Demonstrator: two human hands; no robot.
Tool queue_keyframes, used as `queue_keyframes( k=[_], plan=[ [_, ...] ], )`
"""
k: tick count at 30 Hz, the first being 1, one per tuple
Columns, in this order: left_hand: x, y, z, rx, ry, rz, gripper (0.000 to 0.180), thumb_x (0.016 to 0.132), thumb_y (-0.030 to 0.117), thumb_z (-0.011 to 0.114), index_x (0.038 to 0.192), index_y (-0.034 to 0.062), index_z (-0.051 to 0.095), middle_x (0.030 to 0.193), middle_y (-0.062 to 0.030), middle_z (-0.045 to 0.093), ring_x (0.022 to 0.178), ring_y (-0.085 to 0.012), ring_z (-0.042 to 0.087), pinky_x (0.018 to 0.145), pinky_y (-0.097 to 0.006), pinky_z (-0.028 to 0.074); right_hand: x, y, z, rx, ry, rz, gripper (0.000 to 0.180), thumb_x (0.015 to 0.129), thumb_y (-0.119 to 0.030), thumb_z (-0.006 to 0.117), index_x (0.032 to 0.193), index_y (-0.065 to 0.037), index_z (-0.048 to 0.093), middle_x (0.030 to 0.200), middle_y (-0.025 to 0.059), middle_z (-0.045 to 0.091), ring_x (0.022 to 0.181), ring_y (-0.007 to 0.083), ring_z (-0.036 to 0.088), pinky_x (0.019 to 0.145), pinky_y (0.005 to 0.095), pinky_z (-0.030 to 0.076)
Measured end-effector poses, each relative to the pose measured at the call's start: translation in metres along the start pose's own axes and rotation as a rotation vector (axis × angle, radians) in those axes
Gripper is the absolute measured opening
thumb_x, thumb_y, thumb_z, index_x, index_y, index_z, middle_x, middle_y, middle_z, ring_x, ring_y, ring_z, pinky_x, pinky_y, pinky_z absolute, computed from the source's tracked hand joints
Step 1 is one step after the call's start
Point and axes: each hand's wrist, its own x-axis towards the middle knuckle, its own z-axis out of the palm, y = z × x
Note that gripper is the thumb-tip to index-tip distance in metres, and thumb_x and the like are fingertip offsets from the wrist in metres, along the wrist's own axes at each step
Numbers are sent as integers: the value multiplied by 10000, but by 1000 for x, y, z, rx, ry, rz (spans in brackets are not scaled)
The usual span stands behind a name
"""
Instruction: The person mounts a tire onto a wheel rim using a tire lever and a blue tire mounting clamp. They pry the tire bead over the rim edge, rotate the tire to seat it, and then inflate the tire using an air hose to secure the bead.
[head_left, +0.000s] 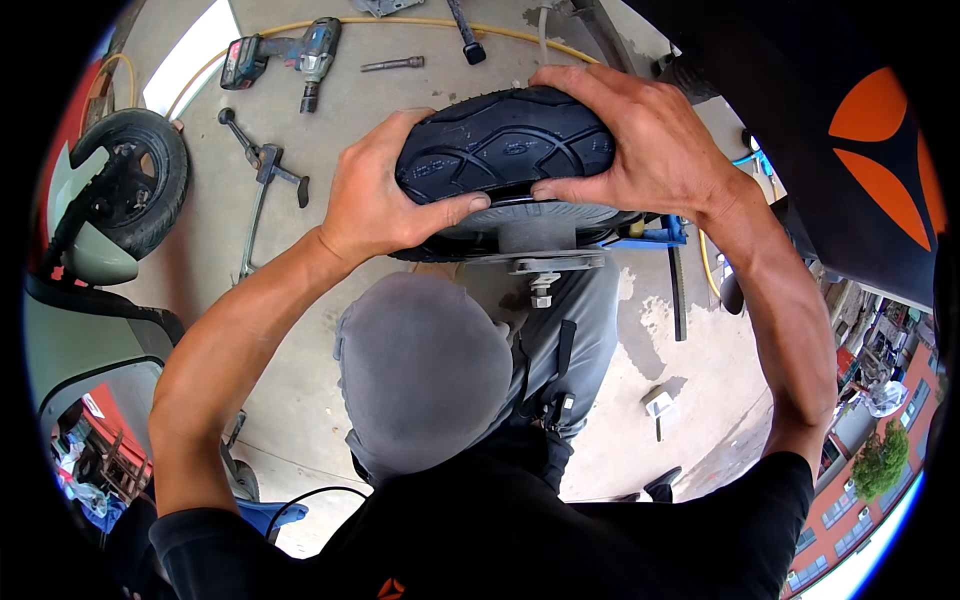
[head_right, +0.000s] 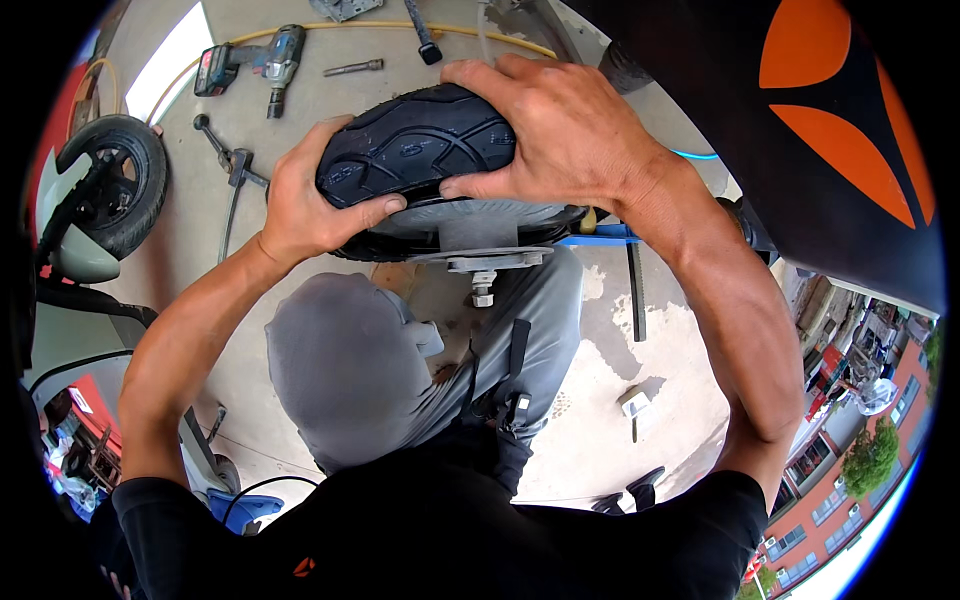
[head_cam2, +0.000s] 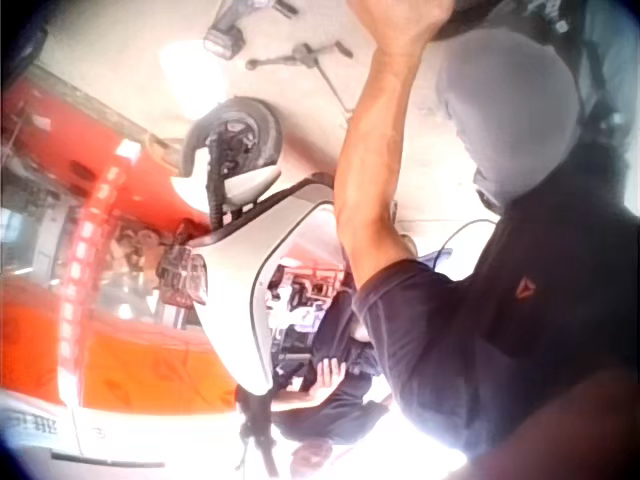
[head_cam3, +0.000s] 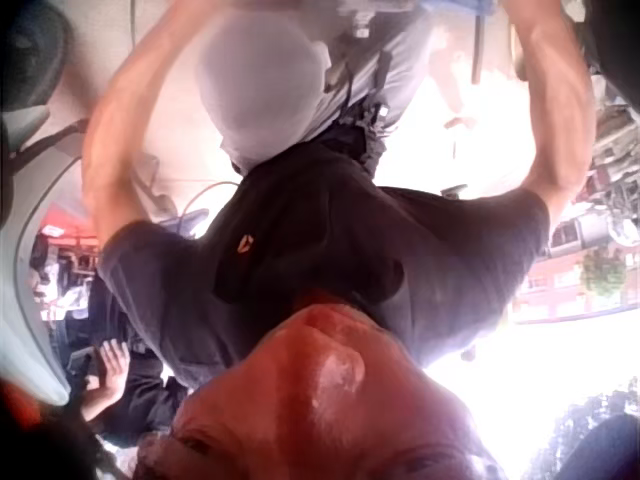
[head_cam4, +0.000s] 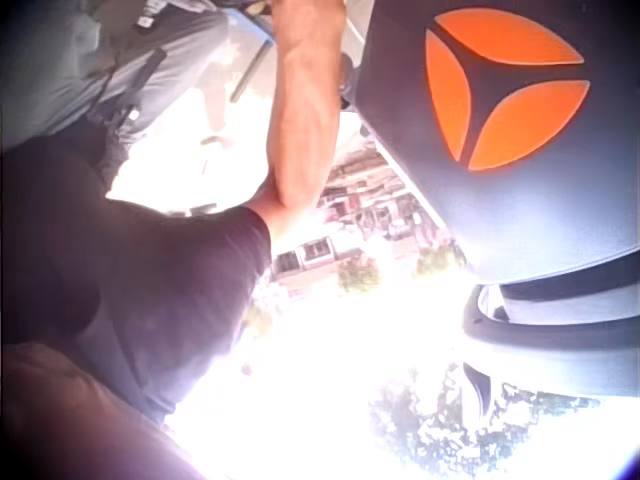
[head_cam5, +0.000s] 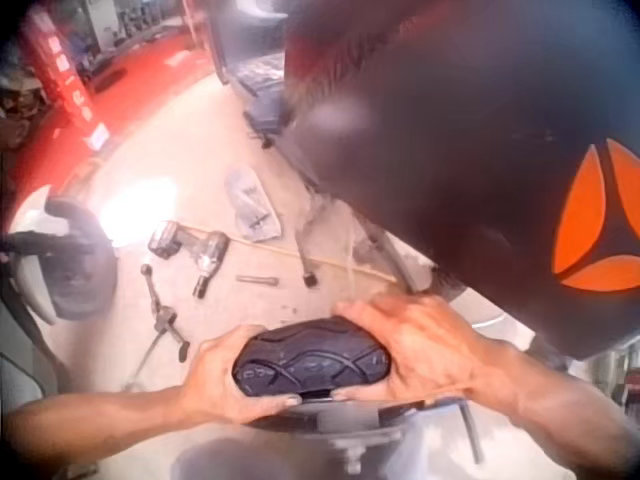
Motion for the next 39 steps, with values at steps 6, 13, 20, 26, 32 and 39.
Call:
queue_keyframes(
  k=[6, 13, 20, 26, 32, 39],
  plan=[
    [-17, -17, 3, -58, 33, -5, 844, 664, 367, 995, 1284, -68, 622, 1113, -229, 745, 988, -344, 770, 896, -395, 605, 12, -15, -3, -81, -74, -12, 805, 724, -544, 916, 1342, -107, 642, 890, 151, 676, 827, 364, 736, 761, 450, 607],
    [-38, -43, 11, -188, 79, 1, 882, 646, 280, 1011, 1323, -83, 579, 1145, -223, 736, 1030, -313, 761, 925, -383, 599, 34, -48, -3, -220, -240, 22, 773, 712, -500, 936, 1305, -110, 631, 874, 122, 667, 824, 330, 744, 719, 428, 609],
    [-59, -64, 18, -270, 126, 18, 892, 650, 276, 1007, 1334, -88, 564, 1172, -224, 718, 1036, -321, 752, 938, -398, 592, 47, -70, 3, -307, -378, 53, 831, 689, -482, 945, 1359, -136, 595, 907, 111, 625, 833, 319, 718, 716, 415, 594],
    [-96, -109, 41, -291, 254, 86, 870, 655, 287, 987, 1326, -89, 581, 1187, -226, 715, 1046, -340, 747, 939, -406, 585, 62, -118, 35, -499, -358, -48, 459, 796, -345, 870, 1051, -25, 662, 839, 116, 720, 796, 258, 759, 681, 361, 601],
    [-101, -110, 40, -381, 287, 53, 837, 718, 238, 969, 1362, -92, 548, 1195, -208, 730, 1080, -279, 737, 965, -385, 578, 60, -112, 41, -401, -293, -64, 641, 733, -451, 939, 1159, -77, 639, 851, 130, 686, 785, 330, 759, 676, 422, 605],
    [-74, -81, 32, -359, 219, 3, 708, 780, 235, 954, 1310, -66, 594, 1169, -181, 744, 1070, -223, 726, 965, -367, 570, 58, -75, 15, -188, -274, -84, 598, 785, -497, 812, 1070, 10, 674, 858, 255, 734, 819, 446, 731, 763, 518, 596]
  ],
)
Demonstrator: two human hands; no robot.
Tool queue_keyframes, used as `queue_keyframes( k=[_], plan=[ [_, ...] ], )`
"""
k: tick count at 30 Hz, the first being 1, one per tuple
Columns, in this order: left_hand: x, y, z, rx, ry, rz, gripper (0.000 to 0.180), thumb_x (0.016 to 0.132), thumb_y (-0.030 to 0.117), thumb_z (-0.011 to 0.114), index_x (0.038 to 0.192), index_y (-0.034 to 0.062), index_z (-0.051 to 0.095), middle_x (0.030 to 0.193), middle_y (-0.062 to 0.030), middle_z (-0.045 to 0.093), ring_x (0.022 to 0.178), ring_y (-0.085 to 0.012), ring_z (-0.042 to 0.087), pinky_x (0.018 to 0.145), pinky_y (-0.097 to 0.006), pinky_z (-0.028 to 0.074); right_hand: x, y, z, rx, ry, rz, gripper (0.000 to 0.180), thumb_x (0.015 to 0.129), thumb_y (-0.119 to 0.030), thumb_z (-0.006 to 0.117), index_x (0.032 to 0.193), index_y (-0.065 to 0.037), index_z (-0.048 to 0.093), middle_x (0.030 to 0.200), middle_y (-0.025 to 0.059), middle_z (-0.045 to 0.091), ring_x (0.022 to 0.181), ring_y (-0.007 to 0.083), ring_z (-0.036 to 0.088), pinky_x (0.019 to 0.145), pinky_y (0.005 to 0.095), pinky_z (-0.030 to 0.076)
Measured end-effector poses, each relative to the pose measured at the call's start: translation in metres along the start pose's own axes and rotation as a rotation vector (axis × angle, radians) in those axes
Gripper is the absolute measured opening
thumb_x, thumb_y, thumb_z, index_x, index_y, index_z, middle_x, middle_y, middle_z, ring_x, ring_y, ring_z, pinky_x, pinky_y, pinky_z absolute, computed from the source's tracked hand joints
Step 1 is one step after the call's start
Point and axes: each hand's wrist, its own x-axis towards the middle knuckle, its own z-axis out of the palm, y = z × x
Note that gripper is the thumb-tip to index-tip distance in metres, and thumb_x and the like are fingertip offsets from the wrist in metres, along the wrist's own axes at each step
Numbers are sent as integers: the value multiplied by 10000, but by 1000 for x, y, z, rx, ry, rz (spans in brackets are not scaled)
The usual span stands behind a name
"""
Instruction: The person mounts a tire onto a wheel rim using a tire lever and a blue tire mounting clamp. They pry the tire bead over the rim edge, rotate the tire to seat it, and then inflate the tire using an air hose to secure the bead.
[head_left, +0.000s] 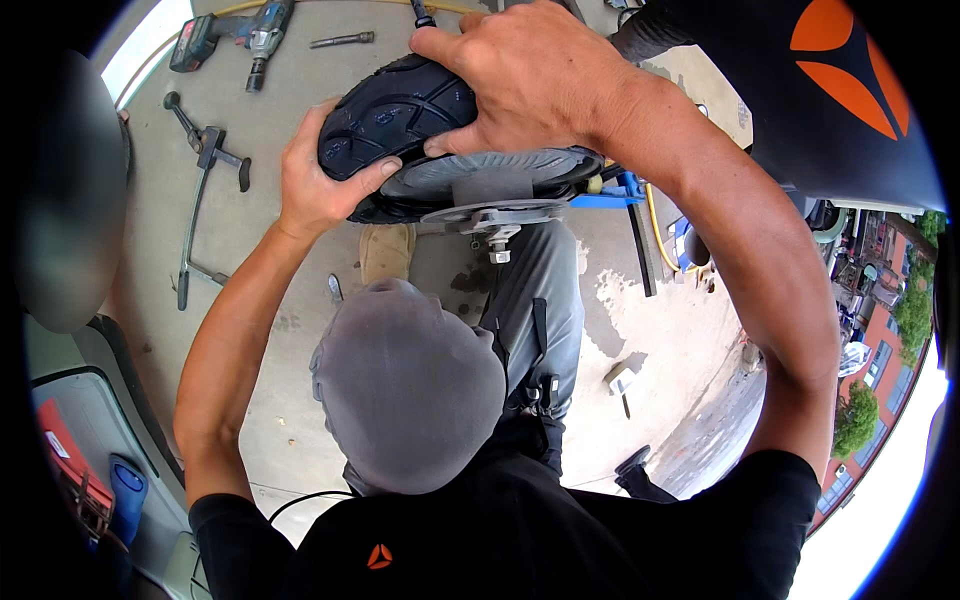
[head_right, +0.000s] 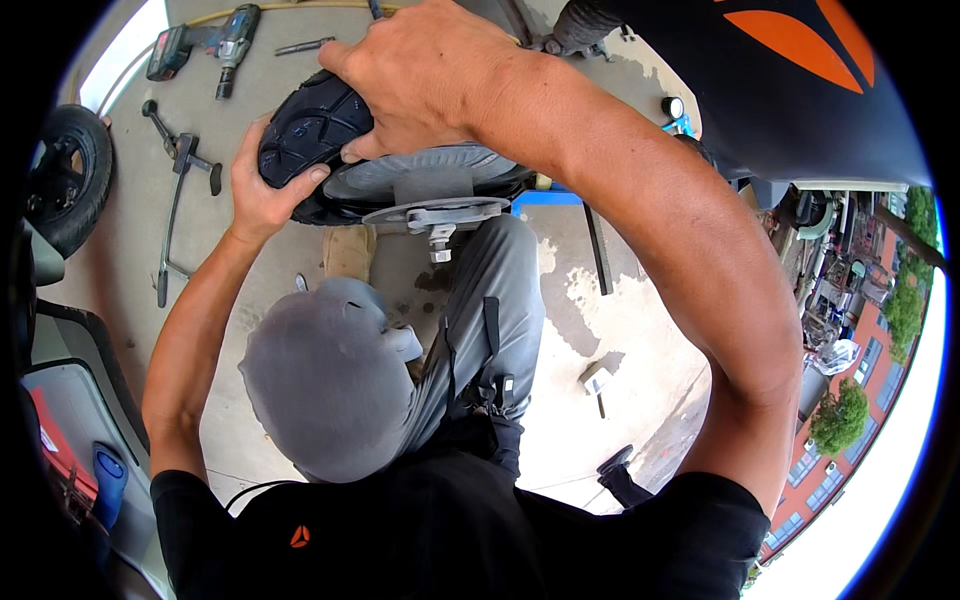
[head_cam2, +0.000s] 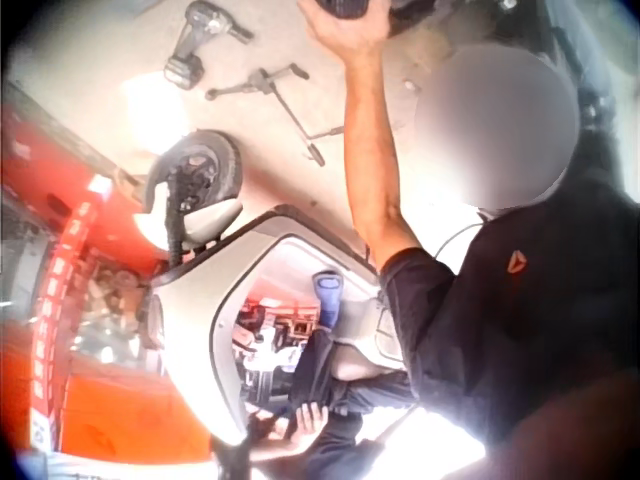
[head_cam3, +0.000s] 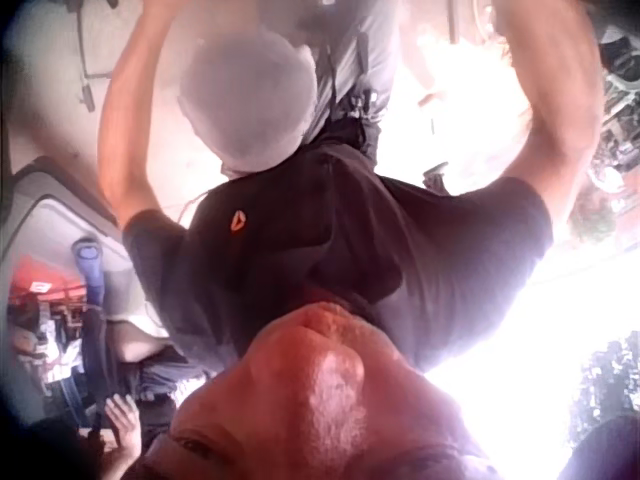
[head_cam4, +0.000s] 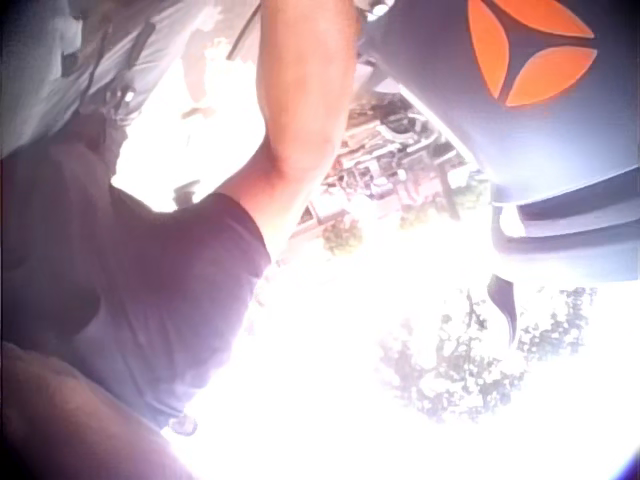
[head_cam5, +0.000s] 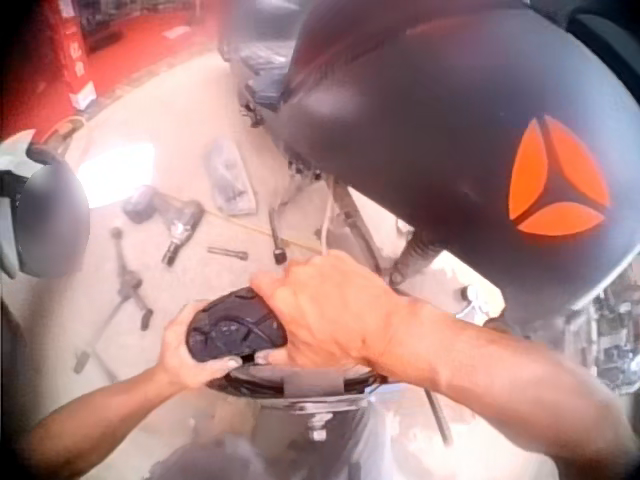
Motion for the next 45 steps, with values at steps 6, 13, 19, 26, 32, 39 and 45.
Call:
queue_keyframes(
  k=[6, 13, 19, 26, 32, 39, 45],
  plan=[
    [20, 24, -3, 98, -80, -173, 706, 792, 330, 951, 1289, -57, 632, 1169, -169, 751, 1065, -219, 723, 967, -360, 569, 1, 31, 1, 25, -28, 7, 689, 762, -542, 827, 1166, -4, 684, 988, 280, 747, 968, 468, 720, 882, 540, 567],
    [34, 31, 3, 144, -158, -137, 676, 864, 308, 898, 1359, -57, 616, 1218, -161, 743, 1076, -212, 719, 960, -354, 580, -33, 20, -23, 219, -75, 146, 680, 742, -508, 877, 1236, -62, 740, 1165, 228, 761, 1106, 406, 722, 963, 465, 573],
    [14, 22, -7, 158, -78, -112, 691, 824, 270, 916, 1356, -28, 592, 1183, -134, 744, 1032, -222, 731, 917, -356, 586, -36, 4, -8, 98, 68, 69, 743, 734, -533, 873, 1302, -82, 711, 1202, 227, 748, 1145, 414, 703, 994, 484, 558],
    [29, 74, -15, 206, -341, -295, 916, 844, 340, 913, 1564, 6, 455, 1439, -155, 615, 1325, -243, 578, 1152, -405, 466, -21, 15, 27, -4, 198, 65, 820, 728, -568, 868, 1376, -106, 669, 1235, 223, 724, 1172, 430, 677, 1026, 505, 535],
    [36, 67, -29, 329, -356, -207, 891, 822, 459, 888, 1478, -8, 507, 1342, -246, 661, 1264, -355, 642, 1097, -442, 504, -25, -2, 6, 59, 239, 93, 819, 698, -481, 931, 1355, -63, 675, 1264, 201, 703, 1181, 399, 670, 1034, 465, 529],
    [46, 10, -35, 279, -523, 32, 855, 730, 468, 913, 1255, -117, 578, 1066, -265, 737, 1003, -357, 747, 916, -423, 591, -37, 18, 39, 276, 475, 263, 467, 1085, -359, 586, 1350, 3, 714, 1239, 185, 756, 1154, 235, 726, 1103, 348, 497],
    [55, -18, -27, -16, -525, 90, 746, 684, 411, 896, 1125, -100, 577, 897, -282, 728, 896, -426, 752, 836, -459, 604, -41, 16, 49, 113, 529, 447, 648, 1142, -434, 370, 1314, 114, 670, 1237, 238, 740, 1154, 326, 716, 1084, 423, 516]
  ],
)
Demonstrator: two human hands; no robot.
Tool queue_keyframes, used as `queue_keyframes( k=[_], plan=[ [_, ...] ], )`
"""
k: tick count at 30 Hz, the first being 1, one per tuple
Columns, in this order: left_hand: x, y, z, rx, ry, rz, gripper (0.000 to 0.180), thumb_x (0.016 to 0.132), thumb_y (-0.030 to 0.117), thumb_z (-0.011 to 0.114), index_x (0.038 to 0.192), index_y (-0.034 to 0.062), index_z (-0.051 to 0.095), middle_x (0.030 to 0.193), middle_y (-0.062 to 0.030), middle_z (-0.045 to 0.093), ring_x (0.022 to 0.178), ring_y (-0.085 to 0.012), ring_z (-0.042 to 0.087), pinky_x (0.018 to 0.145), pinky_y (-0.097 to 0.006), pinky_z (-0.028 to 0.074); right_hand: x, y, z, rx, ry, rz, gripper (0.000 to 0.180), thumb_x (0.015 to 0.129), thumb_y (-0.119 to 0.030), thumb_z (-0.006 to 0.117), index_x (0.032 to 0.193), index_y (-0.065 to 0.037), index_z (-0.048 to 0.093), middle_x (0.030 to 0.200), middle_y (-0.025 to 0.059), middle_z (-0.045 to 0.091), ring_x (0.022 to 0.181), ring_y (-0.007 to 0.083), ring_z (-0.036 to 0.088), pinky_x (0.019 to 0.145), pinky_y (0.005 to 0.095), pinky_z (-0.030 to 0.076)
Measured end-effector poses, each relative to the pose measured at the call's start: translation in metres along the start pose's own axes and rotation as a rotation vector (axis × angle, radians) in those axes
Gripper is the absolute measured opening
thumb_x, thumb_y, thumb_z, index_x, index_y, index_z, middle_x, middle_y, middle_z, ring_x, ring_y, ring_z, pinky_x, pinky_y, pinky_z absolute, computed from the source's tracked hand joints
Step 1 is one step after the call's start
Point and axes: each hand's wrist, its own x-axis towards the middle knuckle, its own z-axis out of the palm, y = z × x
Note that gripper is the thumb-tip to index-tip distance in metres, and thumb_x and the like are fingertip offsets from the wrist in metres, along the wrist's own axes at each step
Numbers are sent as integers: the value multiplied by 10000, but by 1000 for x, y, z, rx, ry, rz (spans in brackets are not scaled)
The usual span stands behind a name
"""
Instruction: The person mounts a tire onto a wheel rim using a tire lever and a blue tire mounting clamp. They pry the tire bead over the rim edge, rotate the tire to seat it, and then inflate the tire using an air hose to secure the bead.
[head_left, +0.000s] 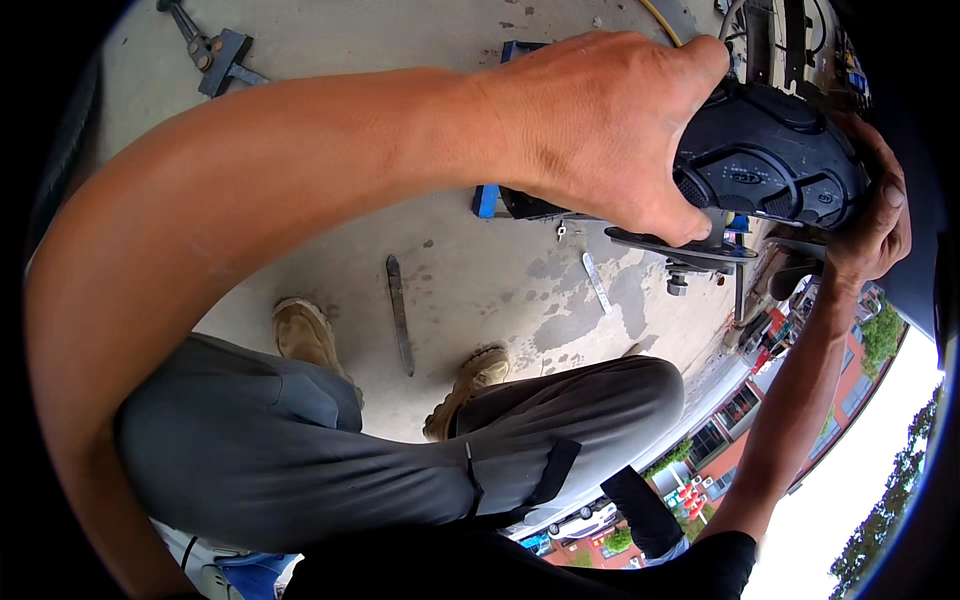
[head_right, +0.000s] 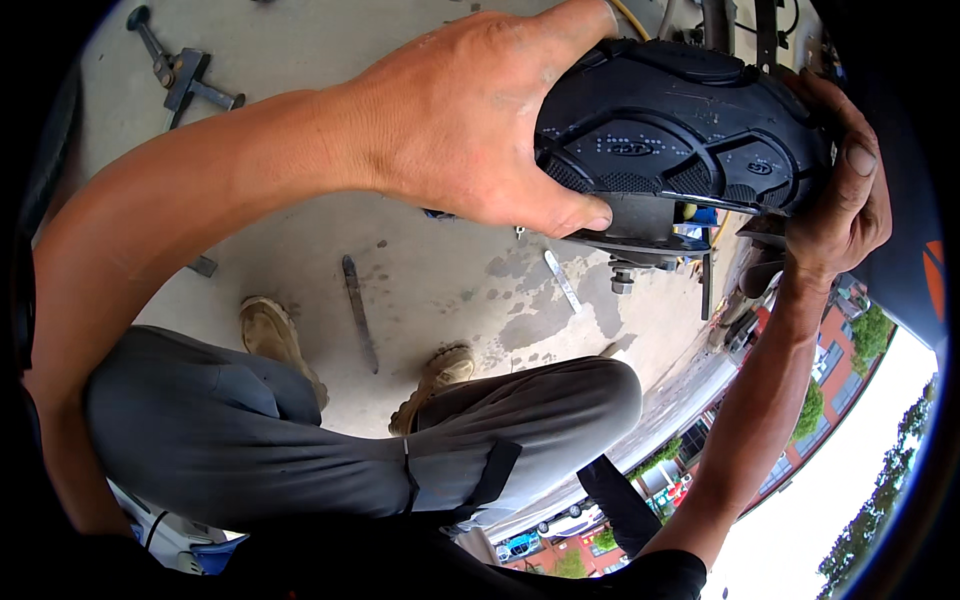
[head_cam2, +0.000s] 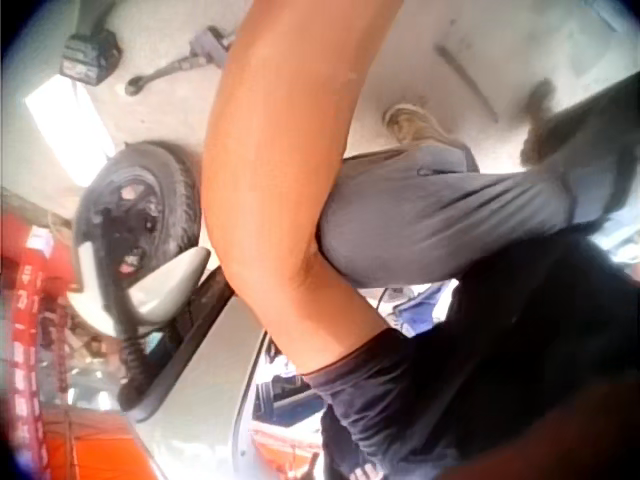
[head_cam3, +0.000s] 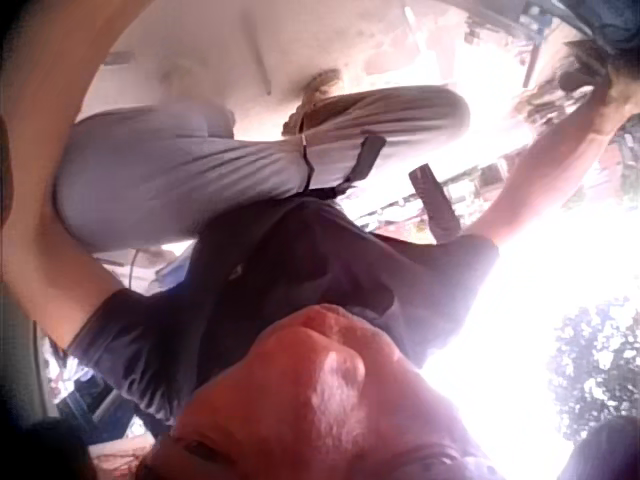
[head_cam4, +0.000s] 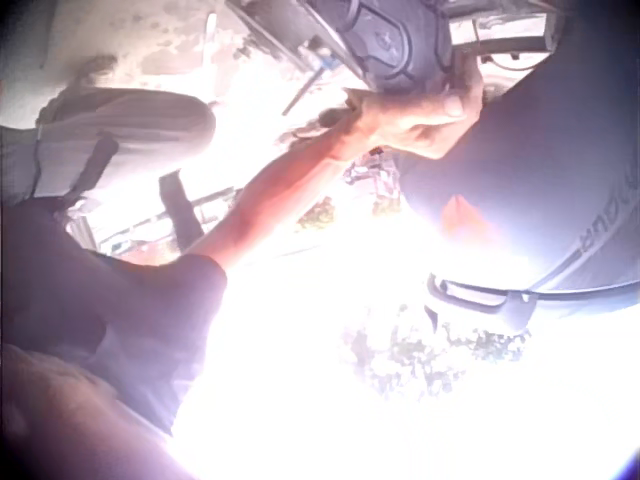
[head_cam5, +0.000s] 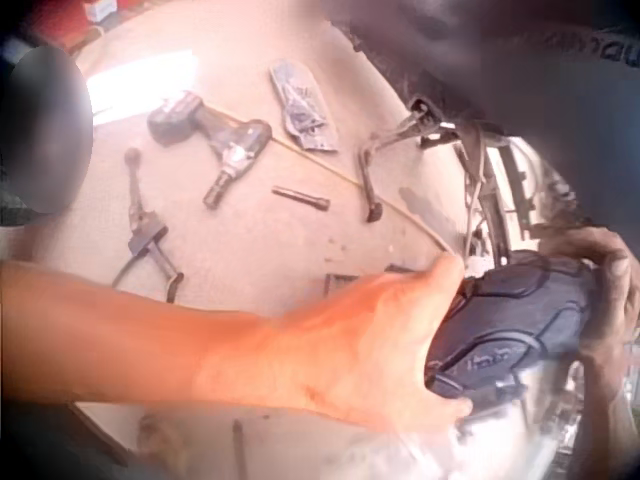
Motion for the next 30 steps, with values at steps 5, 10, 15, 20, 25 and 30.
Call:
queue_keyframes(
  k=[5, 10, 15, 20, 25, 30],
  plan=[
    [-5, -14, 5, -68, 108, 79, 682, 667, 313, 900, 1118, -75, 567, 840, -285, 714, 863, -464, 740, 807, -484, 605, 7, -14, 2, -88, -14, -19, 615, 1151, -399, 339, 1291, 81, 695, 1217, 210, 754, 1120, 295, 726, 1046, 403, 535],
    [1, -15, 14, -37, 34, 97, 760, 720, 221, 947, 1328, -15, 557, 1115, -146, 726, 991, -269, 732, 891, -374, 576, -6, -13, 0, -127, 30, 15, 566, 1150, -376, 373, 1200, 36, 757, 1133, 150, 786, 1063, 238, 740, 1012, 343, 541],
    [-3, 1, 7, -45, 61, 79, 779, 702, 205, 910, 1340, -19, 522, 1134, -166, 693, 1005, -263, 691, 927, -372, 552, 3, -19, 0, -47, 176, -134, 252, 1069, -171, 595, 1004, 2, 767, 894, 105, 734, 796, 217, 689, 759, 310, 511],
    [-5, 25, 12, -125, 44, -86, 777, 782, 195, 878, 1397, -76, 488, 1156, -137, 695, 1000, -179, 658, 925, -338, 549, -14, -35, -13, -82, 385, -188, 131, 965, -162, 703, 998, -38, 729, 883, 153, 685, 820, 353, 670, 745, 439, 517],
    [-7, 60, 1, 214, 45, -130, 945, 834, 359, 887, 1542, -57, 419, 1416, -229, 598, 1296, -283, 599, 1140, -415, 453, -144, -53, -52, 79, 555, -99, 145, 960, -73, 742, 1097, -39, 775, 916, 88, 745, 779, 183, 715, 710, 307, 565],
    [71, 140, 10, 542, -30, -86, 1098, 787, 619, 852, 1549, -69, 461, 1483, -311, 564, 1402, -392, 552, 1205, -481, 401, -312, -36, 5, 661, 243, 792, 197, 1009, -109, 691, 1162, -1, 751, 901, 68, 770, 773, 128, 685, 732, 318, 563]
  ],
)
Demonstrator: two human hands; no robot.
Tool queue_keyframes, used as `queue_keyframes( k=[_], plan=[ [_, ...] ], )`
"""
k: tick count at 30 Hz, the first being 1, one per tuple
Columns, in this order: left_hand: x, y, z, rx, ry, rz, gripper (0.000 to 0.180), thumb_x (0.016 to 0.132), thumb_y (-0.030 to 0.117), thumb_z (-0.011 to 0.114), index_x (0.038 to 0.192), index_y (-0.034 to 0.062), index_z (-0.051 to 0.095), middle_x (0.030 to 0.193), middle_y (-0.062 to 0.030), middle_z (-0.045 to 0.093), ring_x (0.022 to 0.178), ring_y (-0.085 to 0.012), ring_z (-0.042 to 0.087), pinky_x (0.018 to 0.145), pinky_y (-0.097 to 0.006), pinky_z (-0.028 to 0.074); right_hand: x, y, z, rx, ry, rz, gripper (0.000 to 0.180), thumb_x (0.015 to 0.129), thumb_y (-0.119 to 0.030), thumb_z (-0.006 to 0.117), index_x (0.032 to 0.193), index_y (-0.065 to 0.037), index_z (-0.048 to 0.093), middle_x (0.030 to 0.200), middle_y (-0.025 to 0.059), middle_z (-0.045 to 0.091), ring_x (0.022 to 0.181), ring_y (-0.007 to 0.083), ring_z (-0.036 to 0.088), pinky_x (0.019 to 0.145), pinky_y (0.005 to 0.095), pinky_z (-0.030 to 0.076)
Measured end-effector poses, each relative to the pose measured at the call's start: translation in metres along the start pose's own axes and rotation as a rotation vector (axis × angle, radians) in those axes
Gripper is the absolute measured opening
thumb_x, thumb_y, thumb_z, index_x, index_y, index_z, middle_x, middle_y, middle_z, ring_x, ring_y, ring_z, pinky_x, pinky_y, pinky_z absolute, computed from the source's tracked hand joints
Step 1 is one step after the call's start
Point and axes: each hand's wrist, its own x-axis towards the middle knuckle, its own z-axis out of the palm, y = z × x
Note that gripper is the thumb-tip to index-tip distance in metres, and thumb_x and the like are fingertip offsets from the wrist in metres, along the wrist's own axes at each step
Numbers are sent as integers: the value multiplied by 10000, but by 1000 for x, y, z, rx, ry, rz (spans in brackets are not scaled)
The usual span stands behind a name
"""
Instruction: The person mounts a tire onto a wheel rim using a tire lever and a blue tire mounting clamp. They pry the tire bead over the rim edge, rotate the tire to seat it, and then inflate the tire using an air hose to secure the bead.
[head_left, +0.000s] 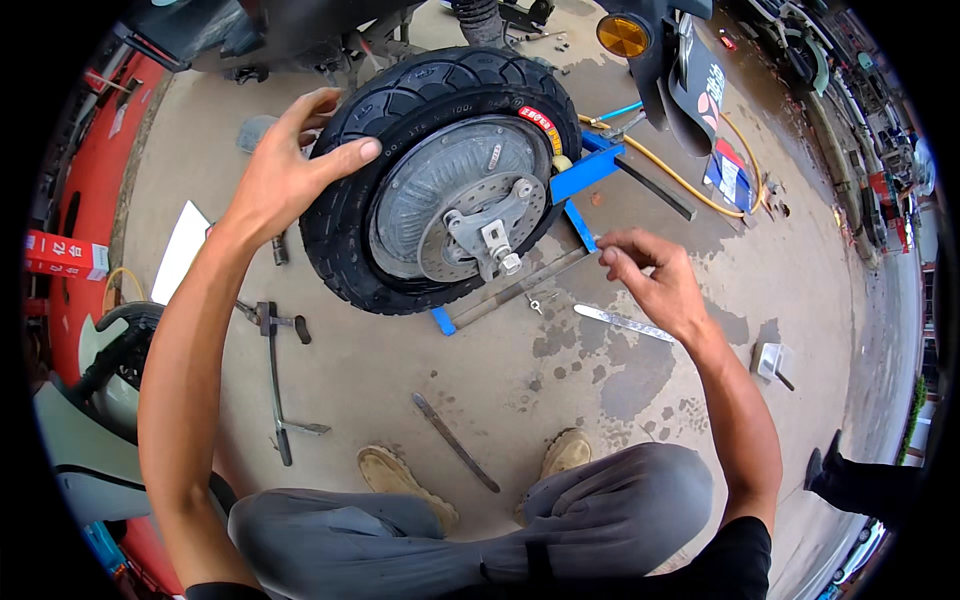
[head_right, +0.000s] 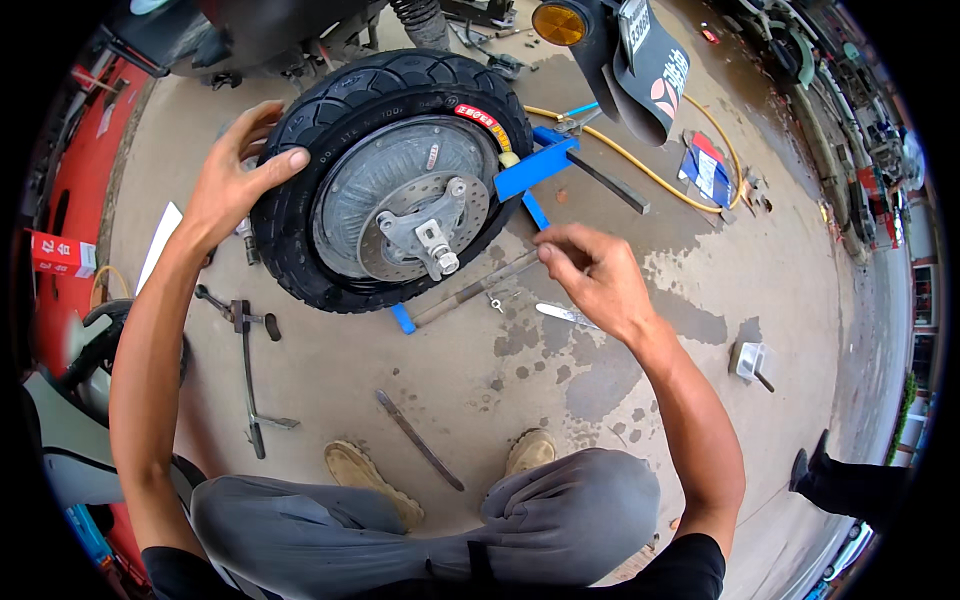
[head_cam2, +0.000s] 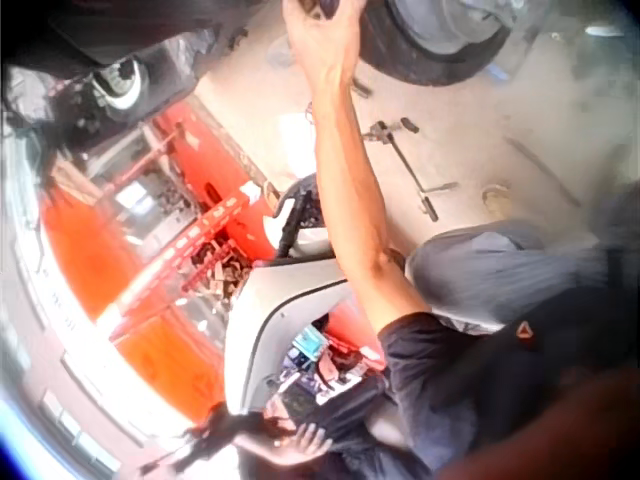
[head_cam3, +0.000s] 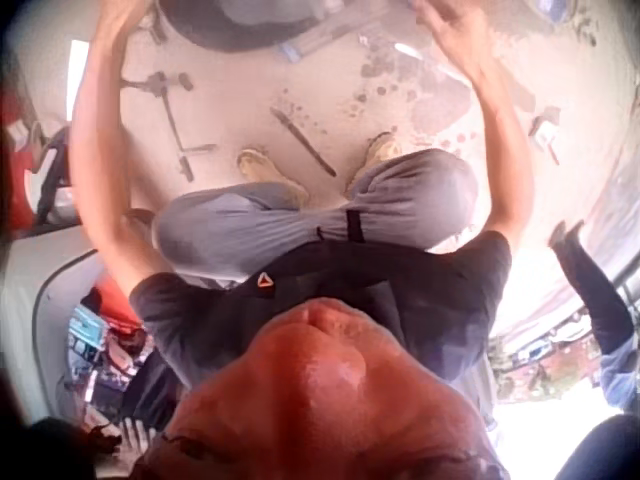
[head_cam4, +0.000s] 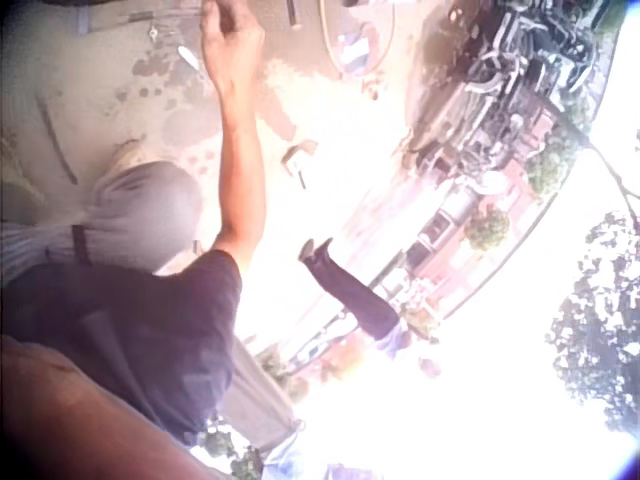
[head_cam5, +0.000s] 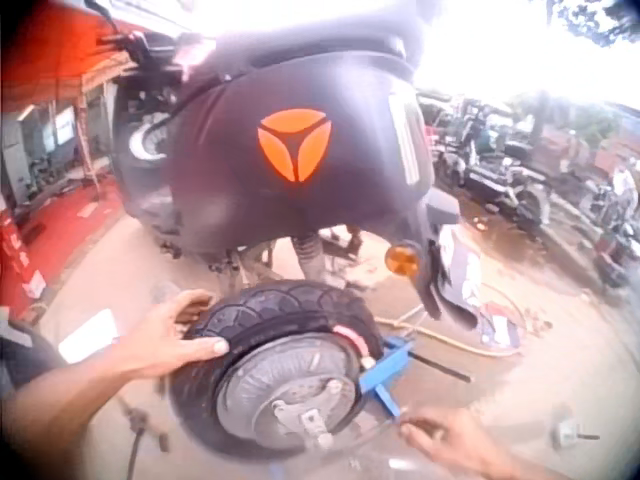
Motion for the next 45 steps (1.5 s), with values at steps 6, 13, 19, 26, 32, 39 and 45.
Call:
queue_keyframes(
  k=[6, 13, 19, 26, 32, 39, 45],
  plan=[
    [61, 69, 29, 287, -232, -75, 1074, 769, 644, 853, 1424, -156, 561, 1361, -323, 660, 1257, -375, 672, 1094, -410, 510, -84, 158, 41, -328, -166, 29, 262, 931, -192, 752, 1145, -44, 771, 1016, 158, 770, 899, 323, 745, 823, 416, 592],
    [67, 75, 42, 331, -142, -198, 978, 688, 549, 937, 1314, -147, 654, 1192, -272, 750, 1079, -330, 751, 1004, -385, 564, -92, 239, 34, -381, -20, 128, 249, 886, -187, 781, 1097, -54, 779, 1050, 162, 757, 964, 370, 726, 854, 457, 581],
    [62, 71, 38, 327, -66, -228, 832, 652, 512, 952, 1238, -44, 753, 1170, -230, 779, 1094, -331, 752, 1013, -404, 552, -70, 260, 33, -331, 95, 131, 262, 854, -170, 805, 1093, -64, 778, 1045, 152, 743, 1004, 359, 706, 886, 474, 548],
    [71, 62, 40, 302, -108, -189, 880, 654, 523, 960, 1239, -94, 734, 1153, -244, 777, 1061, -312, 763, 1004, -382, 557, -79, 266, 2, -627, 63, 78, 525, 781, -192, 866, 1280, -143, 711, 1254, 93, 670, 1235, 313, 600, 1011, 467, 469],
    [76, 71, 51, 267, -176, -121, 869, 713, 504, 938, 1259, -127, 696, 1085, -243, 781, 953, -293, 788, 901, -352, 608, -132, 318, -27, -838, 43, 100, 595, 786, -116, 834, 1350, -132, 643, 1270, 91, 638, 1216, 314, 601, 1004, 467, 467],
    [70, 40, 44, 355, -75, 4, 1026, 705, 652, 900, 1301, -148, 661, 1055, -322, 758, 849, -344, 803, 850, -401, 653, -118, 338, -34, -805, -84, 173, 347, 820, -87, 747, 1149, -79, 637, 1004, 164, 687, 967, 395, 679, 861, 498, 526],
    [63, 66, 51, 340, -74, -134, 1093, 710, 586, 915, 1456, -114, 529, 1331, -303, 679, 1194, -359, 703, 1050, -396, 548, -136, 295, -31, -643, -72, 38, 282, 880, -100, 678, 1131, -16, 579, 901, 238, 725, 882, 454, 705, 766, 528, 558]
  ],
)
